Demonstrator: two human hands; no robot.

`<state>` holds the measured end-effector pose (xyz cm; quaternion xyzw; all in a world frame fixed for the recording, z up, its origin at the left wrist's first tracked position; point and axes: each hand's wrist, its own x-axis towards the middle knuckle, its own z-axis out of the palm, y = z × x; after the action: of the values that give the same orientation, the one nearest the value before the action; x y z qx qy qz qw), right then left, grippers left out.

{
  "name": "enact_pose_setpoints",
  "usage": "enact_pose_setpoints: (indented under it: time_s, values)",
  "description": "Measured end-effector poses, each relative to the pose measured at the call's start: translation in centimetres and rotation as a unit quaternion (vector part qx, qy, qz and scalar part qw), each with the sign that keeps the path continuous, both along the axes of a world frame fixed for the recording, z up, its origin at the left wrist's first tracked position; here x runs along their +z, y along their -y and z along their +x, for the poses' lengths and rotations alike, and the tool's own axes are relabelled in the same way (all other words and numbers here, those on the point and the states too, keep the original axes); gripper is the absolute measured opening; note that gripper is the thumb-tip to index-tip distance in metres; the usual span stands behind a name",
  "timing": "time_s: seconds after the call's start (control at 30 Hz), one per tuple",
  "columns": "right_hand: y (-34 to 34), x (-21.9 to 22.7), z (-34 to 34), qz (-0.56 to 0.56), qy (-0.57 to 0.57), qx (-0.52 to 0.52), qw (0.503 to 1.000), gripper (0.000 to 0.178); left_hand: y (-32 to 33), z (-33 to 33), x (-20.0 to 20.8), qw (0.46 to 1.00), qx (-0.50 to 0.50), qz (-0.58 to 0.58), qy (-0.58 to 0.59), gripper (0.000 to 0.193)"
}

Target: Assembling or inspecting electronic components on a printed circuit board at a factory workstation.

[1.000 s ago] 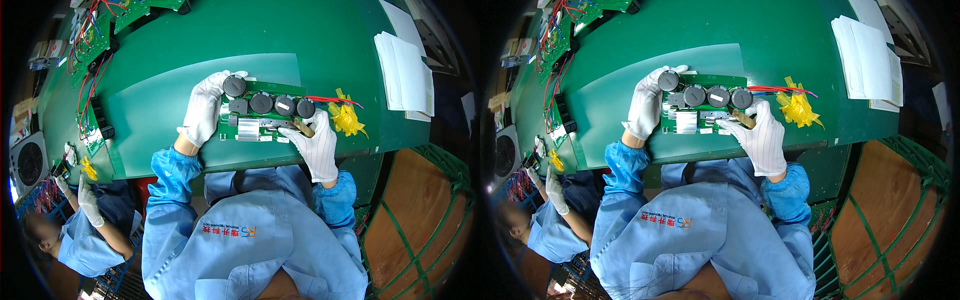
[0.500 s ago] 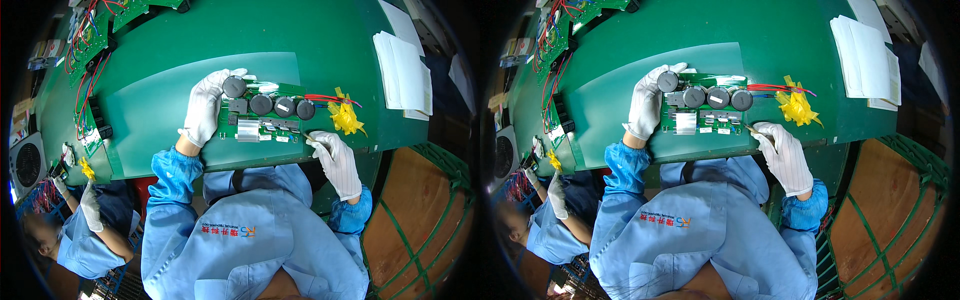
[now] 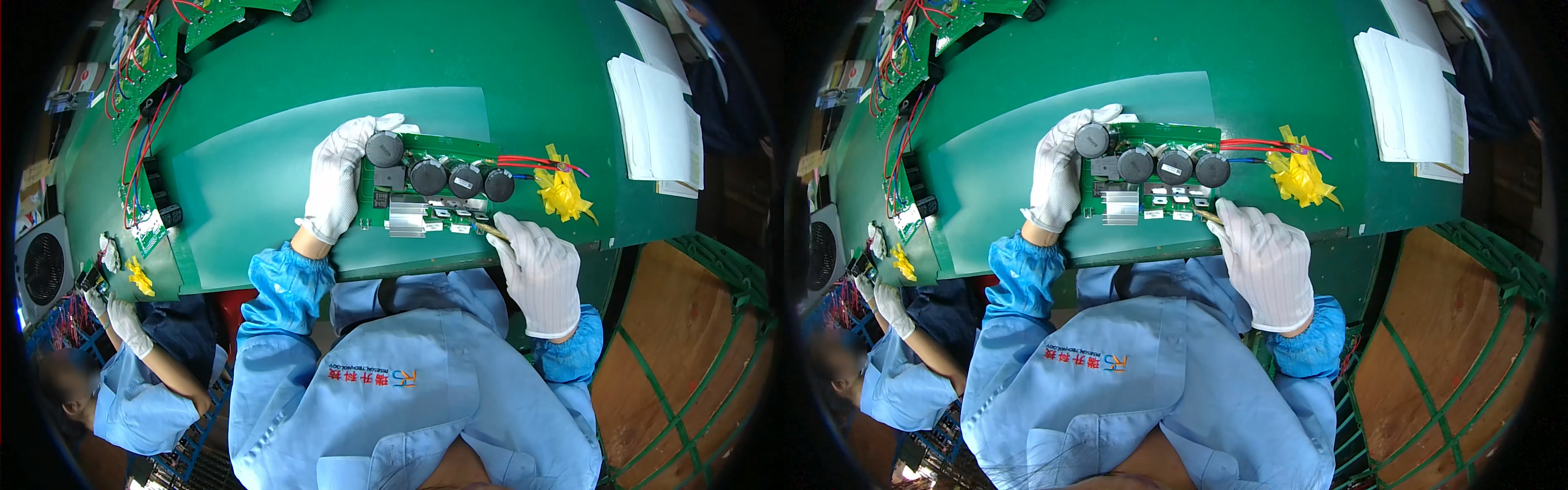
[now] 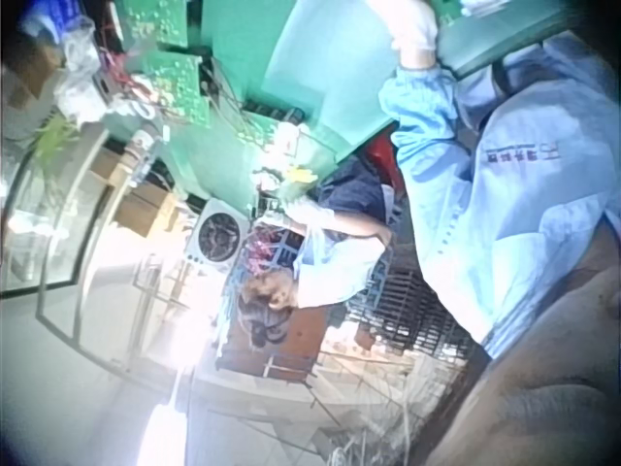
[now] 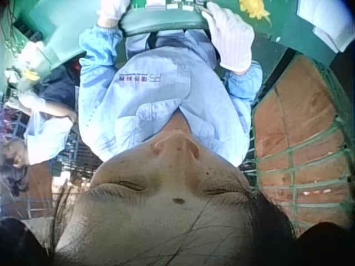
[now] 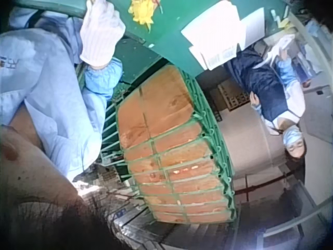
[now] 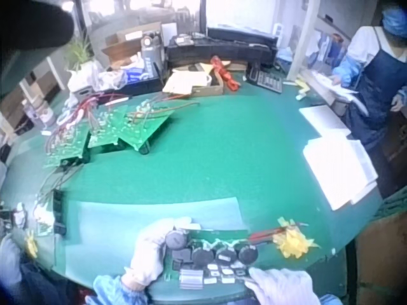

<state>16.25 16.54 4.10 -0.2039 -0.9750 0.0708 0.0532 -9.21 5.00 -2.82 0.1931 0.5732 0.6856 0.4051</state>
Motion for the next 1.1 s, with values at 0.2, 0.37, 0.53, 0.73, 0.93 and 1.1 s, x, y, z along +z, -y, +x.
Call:
enact_pose_setpoints:
  time_s: [0.2, 0.37, 0.53, 0.73, 0.93, 1.1]
  values:
    - [0.9, -0.5, -0.7, 0.078, -0.014, 0.027, 0.997, 0.03, 0.3, -0.1, 0.7, 0.997, 0.011, 0.013, 0.073, 0.035]
    - [0.6, -0.3, -1.0, 0.112, 0.003, 0.02, 0.994, 0.029, 0.2, -0.7, -0.4, 0.969, -0.043, -0.042, -0.24, 0.038]
    - [0.6, 1.3, -0.8, 0.083, 0.03, 0.028, 0.996, 0.027, -0.5, 0.0, 2.0, 0.99, -0.036, -0.046, -0.127, 0.046]
    - [0.7, 0.1, -0.2, 0.079, 0.021, 0.032, 0.996, 0.026, -0.1, 0.4, 0.1, 1.0, 0.001, -0.014, -0.016, 0.049]
    - [1.1, 0.6, -0.2, 0.09, 0.001, 0.036, 0.995, 0.027, -0.1, -0.1, 0.2, 0.998, -0.024, 0.001, -0.058, 0.053]
    - [1.2, 0.7, -0.4, 0.08, 0.001, 0.047, 0.996, 0.026, 0.1, -0.2, 0.7, 0.999, -0.017, 0.0, -0.036, 0.051]
